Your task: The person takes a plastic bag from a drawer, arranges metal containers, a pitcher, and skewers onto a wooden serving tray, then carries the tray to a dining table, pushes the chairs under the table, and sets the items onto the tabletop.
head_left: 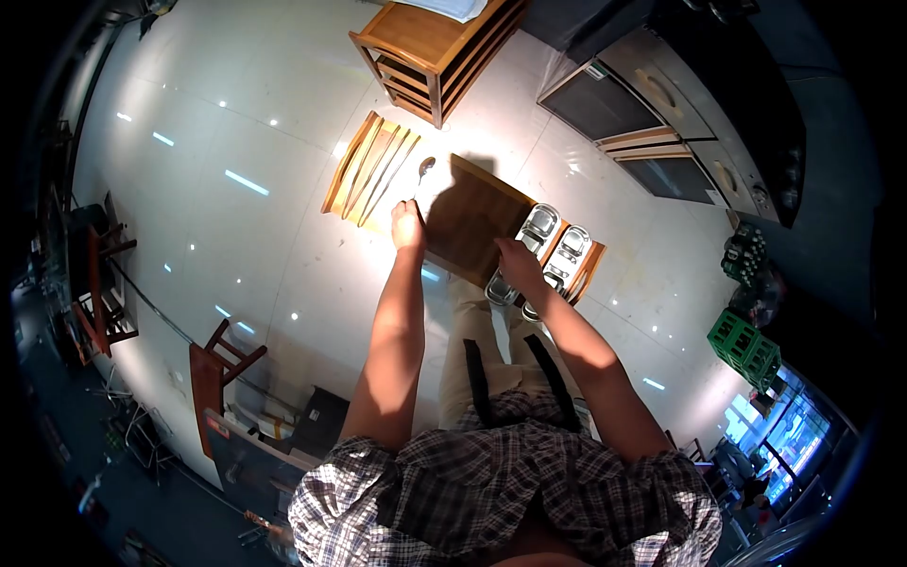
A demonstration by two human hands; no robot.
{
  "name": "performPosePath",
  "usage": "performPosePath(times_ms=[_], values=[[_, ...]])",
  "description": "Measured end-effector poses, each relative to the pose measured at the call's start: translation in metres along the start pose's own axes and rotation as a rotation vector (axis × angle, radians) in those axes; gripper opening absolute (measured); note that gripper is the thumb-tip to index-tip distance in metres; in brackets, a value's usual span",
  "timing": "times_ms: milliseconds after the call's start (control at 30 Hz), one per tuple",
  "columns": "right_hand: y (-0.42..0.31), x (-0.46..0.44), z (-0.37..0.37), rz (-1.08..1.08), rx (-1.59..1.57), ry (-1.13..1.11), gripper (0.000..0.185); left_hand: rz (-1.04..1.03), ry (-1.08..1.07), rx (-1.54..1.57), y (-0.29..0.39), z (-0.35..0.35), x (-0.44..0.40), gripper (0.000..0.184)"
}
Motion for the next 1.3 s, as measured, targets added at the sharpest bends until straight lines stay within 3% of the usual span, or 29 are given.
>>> performPosePath(times_ms=[100, 200, 333, 433, 500, 633, 767, 933, 1000, 1067, 1300], values=[[0.003, 0.001, 0.002, 0.056, 0.047, 0.023, 0.033, -0.132, -0.161, -0.071, -0.002, -0.005, 0.001, 0.014], [0.003, 0.006, 0.009, 0.074, 0.051, 0.040, 0.032, -0.151, -0.167, -0.040, -0.002, 0.005, 0.002, 0.019], [0.007, 0.006, 0.008, 0.056, 0.044, 0.038, 0.032, 0.095, 0.008, -0.006, -0.001, 0.019, 0.003, 0.029], [0.008, 0.007, 0.006, 0.071, 0.033, 0.062, 0.030, 0.098, -0.152, -0.021, -0.009, 0.006, 0.003, 0.031], [0.011, 0.007, 0.001, -0.013, 0.037, -0.074, 0.034, 0.063, -0.150, -0.001, -0.011, 0.002, 0.003, 0.031], [0.009, 0.009, 0.002, -0.015, 0.011, -0.067, 0.034, -0.017, -0.135, -0.010, -0.008, -0.001, 0.001, 0.030], [0.006, 0.012, 0.010, 0.024, 0.034, -0.023, 0.033, 0.034, -0.152, -0.001, -0.004, 0.000, 0.000, 0.029], [0.002, 0.014, 0.013, 0.003, 0.019, -0.035, 0.032, 0.050, -0.003, -0.007, 0.026, 0.039, 0.011, 0.024], [-0.002, 0.016, 0.016, 0.058, -0.019, 0.099, 0.028, -0.023, -0.010, 0.047, 0.042, 0.037, 0.024, 0.020], [-0.005, 0.017, 0.018, 0.062, -0.061, 0.085, 0.029, -0.136, -0.006, 0.116, 0.066, 0.042, 0.043, 0.017], [0.017, 0.057, 0.043, 0.063, -0.176, 0.173, 0.030, -0.199, 0.003, 0.322, 0.155, 0.049, 0.118, 0.018]])
Point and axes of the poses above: each hand's wrist, its own x-axis away from the middle knuckle, its own z-axis out of the back of the hand, y = z × x, the point moved 4 cm from there along -x, towards the middle knuckle, and after that the axes turned 1 degree about -z, right-handed, at the moved point
